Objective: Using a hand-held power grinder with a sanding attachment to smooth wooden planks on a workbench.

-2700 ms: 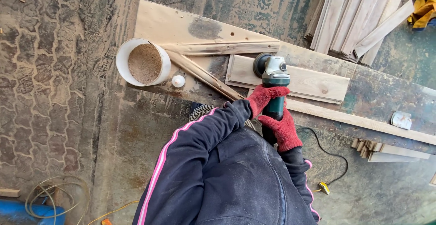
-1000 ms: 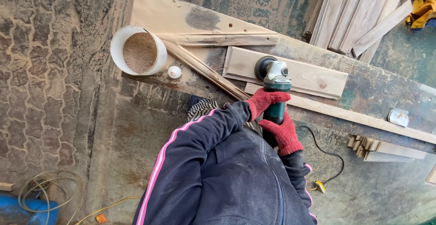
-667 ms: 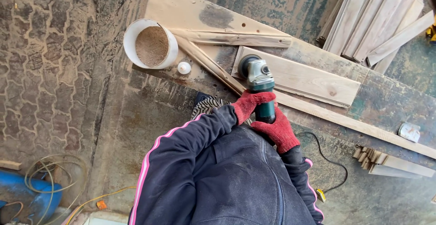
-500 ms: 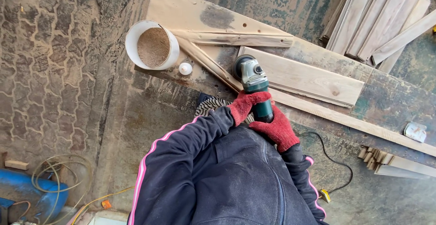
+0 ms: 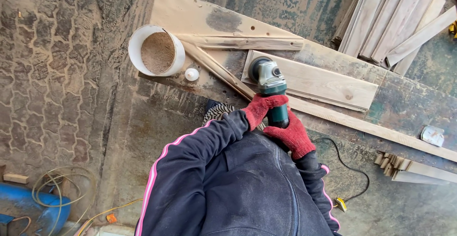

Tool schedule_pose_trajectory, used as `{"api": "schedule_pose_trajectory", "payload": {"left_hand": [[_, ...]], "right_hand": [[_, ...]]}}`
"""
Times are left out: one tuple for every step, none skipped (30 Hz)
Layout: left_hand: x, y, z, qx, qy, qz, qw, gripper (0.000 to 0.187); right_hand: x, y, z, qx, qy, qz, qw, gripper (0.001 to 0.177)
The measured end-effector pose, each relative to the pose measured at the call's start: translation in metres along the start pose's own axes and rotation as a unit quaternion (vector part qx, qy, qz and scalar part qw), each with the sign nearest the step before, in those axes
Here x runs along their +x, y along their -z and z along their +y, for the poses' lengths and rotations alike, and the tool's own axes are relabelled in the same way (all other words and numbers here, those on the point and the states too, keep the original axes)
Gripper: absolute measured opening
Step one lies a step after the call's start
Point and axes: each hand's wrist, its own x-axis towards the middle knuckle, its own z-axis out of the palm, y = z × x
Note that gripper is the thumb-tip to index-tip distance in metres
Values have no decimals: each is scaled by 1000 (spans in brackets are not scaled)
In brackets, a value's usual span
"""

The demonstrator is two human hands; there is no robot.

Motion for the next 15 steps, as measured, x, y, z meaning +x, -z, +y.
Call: {"api": "schedule_pose_trajectory", "payload": {"left_hand": [[-3,2,5,4,-4,8,1000,75],[-6,5,10,7,-7,15,1000,70],[-6,4,12,7,-7,15,1000,70],[-6,5,15,12,-9,11,1000,69],[-6,5,17,15,-12,8,1000,67],[-4,0,17,14,-12,8,1000,67],[-1,-5,18,14,-12,-2,1000,65],[2,-10,18,15,-12,-13,1000,63],[9,-15,14,15,-10,-15,1000,63],[17,-20,11,11,-15,-30,999,59],[24,-25,7,8,-19,-45,999,56],[29,-27,2,9,-18,-48,999,56],[35,-28,-3,19,-8,-60,998,57],[42,-29,-8,29,1,-72,997,58],[40,-28,-8,31,3,-74,997,58]], "right_hand": [[1,-1,-4,-21,3,-10,1000,76],[3,-3,-8,-41,7,-20,999,79],[6,-3,-5,-41,7,-20,999,79],[9,-4,-2,-35,7,-17,999,78],[11,-4,2,-31,7,-14,999,77],[13,-3,6,-31,7,-14,999,77],[15,-2,10,-27,2,3,1000,74],[17,0,14,-23,-2,20,1000,71],[15,2,13,-23,-4,22,999,71],[13,5,12,0,2,41,999,69],[11,8,10,24,8,60,998,67],[10,10,17,25,7,63,998,67],[10,12,23,47,8,74,996,65],[9,15,29,69,9,85,994,64],[8,14,31,71,8,88,994,64]]}}
